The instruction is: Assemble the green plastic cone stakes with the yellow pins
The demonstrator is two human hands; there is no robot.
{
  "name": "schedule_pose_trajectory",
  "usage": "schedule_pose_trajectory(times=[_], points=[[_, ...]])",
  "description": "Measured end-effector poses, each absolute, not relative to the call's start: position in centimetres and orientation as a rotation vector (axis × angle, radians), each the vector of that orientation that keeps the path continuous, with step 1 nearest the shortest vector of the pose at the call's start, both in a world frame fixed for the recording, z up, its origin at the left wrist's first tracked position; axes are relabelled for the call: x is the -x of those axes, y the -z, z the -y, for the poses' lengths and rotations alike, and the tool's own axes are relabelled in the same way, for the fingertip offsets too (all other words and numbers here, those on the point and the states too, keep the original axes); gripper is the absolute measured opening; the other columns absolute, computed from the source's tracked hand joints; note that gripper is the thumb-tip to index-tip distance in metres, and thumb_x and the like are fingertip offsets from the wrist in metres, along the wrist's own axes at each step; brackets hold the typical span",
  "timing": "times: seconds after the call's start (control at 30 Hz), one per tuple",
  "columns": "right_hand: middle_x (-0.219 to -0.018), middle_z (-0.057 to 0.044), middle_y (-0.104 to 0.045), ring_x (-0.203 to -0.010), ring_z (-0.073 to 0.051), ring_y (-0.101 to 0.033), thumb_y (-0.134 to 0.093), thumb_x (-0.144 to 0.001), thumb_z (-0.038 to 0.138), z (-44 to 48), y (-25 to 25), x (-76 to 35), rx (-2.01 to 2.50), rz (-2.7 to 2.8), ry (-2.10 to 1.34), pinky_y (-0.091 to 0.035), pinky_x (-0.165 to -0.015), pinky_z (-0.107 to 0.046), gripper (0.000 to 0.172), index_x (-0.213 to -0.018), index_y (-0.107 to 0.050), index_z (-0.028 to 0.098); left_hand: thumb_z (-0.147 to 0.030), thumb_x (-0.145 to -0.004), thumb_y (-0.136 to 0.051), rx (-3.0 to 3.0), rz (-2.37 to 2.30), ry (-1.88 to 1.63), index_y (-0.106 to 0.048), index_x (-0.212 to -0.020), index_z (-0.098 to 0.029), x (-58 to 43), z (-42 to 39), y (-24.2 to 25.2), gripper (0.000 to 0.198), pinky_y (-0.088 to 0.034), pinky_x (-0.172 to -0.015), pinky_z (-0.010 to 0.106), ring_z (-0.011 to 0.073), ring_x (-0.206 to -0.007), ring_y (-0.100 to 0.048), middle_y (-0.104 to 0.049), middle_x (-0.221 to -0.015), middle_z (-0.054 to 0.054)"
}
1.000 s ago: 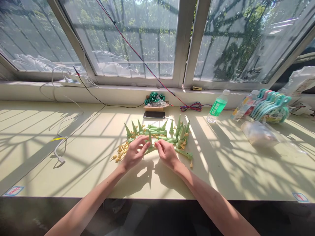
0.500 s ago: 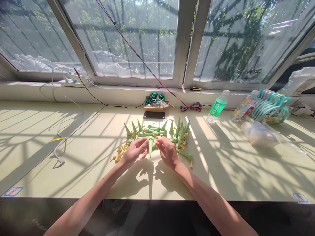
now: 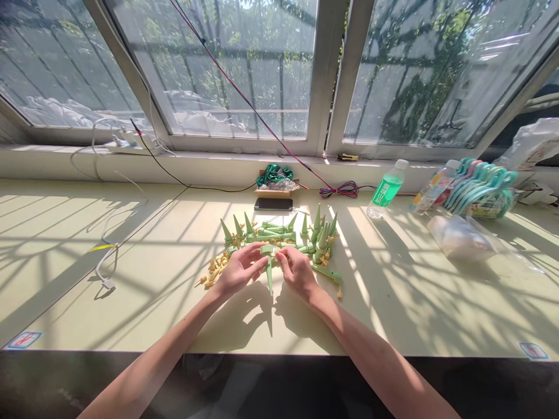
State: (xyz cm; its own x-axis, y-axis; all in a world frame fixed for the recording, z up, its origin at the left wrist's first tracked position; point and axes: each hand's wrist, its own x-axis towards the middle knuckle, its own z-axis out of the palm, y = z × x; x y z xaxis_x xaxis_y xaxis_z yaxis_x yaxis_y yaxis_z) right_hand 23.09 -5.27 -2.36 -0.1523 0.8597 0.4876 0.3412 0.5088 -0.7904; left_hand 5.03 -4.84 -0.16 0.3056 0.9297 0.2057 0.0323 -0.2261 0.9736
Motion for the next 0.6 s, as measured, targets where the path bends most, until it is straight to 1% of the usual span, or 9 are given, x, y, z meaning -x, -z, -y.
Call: schedule_pose_trajectory(times=[0.07,0.13,0.2,0.27,0.37,0.47,0.53,0.6], points=[[-0.066,0.000,-0.052,-0.055,-0.013,-0.046,-0.042,-0.101,0.046,5.30,2.34,-23.05,1.025,1.709,-0.661,-0.041,-0.053,-0.026,0.037,-0.077,-0.053,0.020,-0.037,-0.087,-0.068,-1.680,-0.944,-1.111,-0.062,-0.119,-0.015,-5.05,5.09,0.00,0.039,-0.052,-0.055,0.023,0.0119,-0.062,-0.056,-0.061,-0.077,0.003],[-0.062,0.002,-0.048,-0.053,-0.013,-0.043,-0.041,-0.101,0.047,5.31,2.35,-23.03,1.030,1.691,-0.695,-0.037,-0.051,-0.025,0.038,-0.074,-0.050,0.021,-0.033,-0.089,-0.065,-1.816,-0.962,-1.132,-0.063,-0.120,-0.017,-5.06,5.34,-0.20,0.035,-0.055,-0.060,0.024,0.0129,-0.070,-0.059,-0.065,-0.089,0.006],[-0.059,0.003,-0.045,-0.052,-0.012,-0.040,-0.041,-0.101,0.047,5.30,2.37,-23.02,1.033,1.679,-0.718,-0.034,-0.049,-0.026,0.040,-0.071,-0.046,0.021,-0.029,-0.091,-0.063,-1.943,-0.954,-1.158,-0.062,-0.122,-0.019,-5.05,5.47,-0.26,0.033,-0.056,-0.063,0.024,0.0124,-0.073,-0.060,-0.066,-0.104,0.009],[-0.058,0.003,-0.042,-0.051,-0.012,-0.038,-0.041,-0.101,0.047,5.29,2.40,-23.02,1.035,1.671,-0.723,-0.032,-0.049,-0.026,0.041,-0.068,-0.043,0.022,-0.025,-0.092,-0.060,-2.063,-0.935,-1.179,-0.061,-0.124,-0.020,-5.01,5.45,-0.15,0.032,-0.055,-0.062,0.023,0.0113,-0.072,-0.060,-0.065,-0.112,0.010],[-0.057,0.003,-0.039,-0.050,-0.012,-0.036,-0.041,-0.101,0.048,5.24,2.46,-23.01,1.040,1.666,-0.728,-0.031,-0.049,-0.027,0.044,-0.065,-0.038,0.022,-0.021,-0.095,-0.056,-2.200,-0.924,-1.205,-0.060,-0.124,-0.021,-5.00,5.30,0.19,0.030,-0.054,-0.060,0.022,0.0106,-0.071,-0.060,-0.065,-0.112,0.010],[-0.057,0.003,-0.039,-0.050,-0.013,-0.036,-0.041,-0.100,0.050,5.17,2.61,-22.99,1.033,1.648,-0.750,-0.031,-0.048,-0.027,0.045,-0.065,-0.038,0.023,-0.023,-0.095,-0.056,-2.198,-0.951,-1.229,-0.059,-0.125,-0.021,-5.09,5.31,0.36,0.031,-0.054,-0.059,0.023,0.0110,-0.072,-0.061,-0.065,-0.113,0.010],[-0.057,0.003,-0.040,-0.050,-0.013,-0.037,-0.041,-0.100,0.052,5.13,2.74,-23.00,1.031,1.613,-0.764,-0.032,-0.047,-0.027,0.044,-0.067,-0.040,0.023,-0.025,-0.093,-0.059,-2.114,-0.974,-1.235,-0.055,-0.130,-0.021,-5.20,5.40,0.25,0.037,-0.055,-0.060,0.022,0.0113,-0.073,-0.062,-0.063,-0.113,0.011],[-0.057,0.003,-0.043,-0.049,-0.013,-0.039,-0.042,-0.100,0.052,5.10,2.82,-23.06,1.034,1.574,-0.773,-0.034,-0.046,-0.027,0.041,-0.071,-0.045,0.023,-0.029,-0.091,-0.063,-1.971,-0.981,-1.246,-0.052,-0.129,-0.021,-5.32,5.47,0.03,0.041,-0.055,-0.058,0.021,0.0112,-0.072,-0.063,-0.062,-0.111,0.009]])
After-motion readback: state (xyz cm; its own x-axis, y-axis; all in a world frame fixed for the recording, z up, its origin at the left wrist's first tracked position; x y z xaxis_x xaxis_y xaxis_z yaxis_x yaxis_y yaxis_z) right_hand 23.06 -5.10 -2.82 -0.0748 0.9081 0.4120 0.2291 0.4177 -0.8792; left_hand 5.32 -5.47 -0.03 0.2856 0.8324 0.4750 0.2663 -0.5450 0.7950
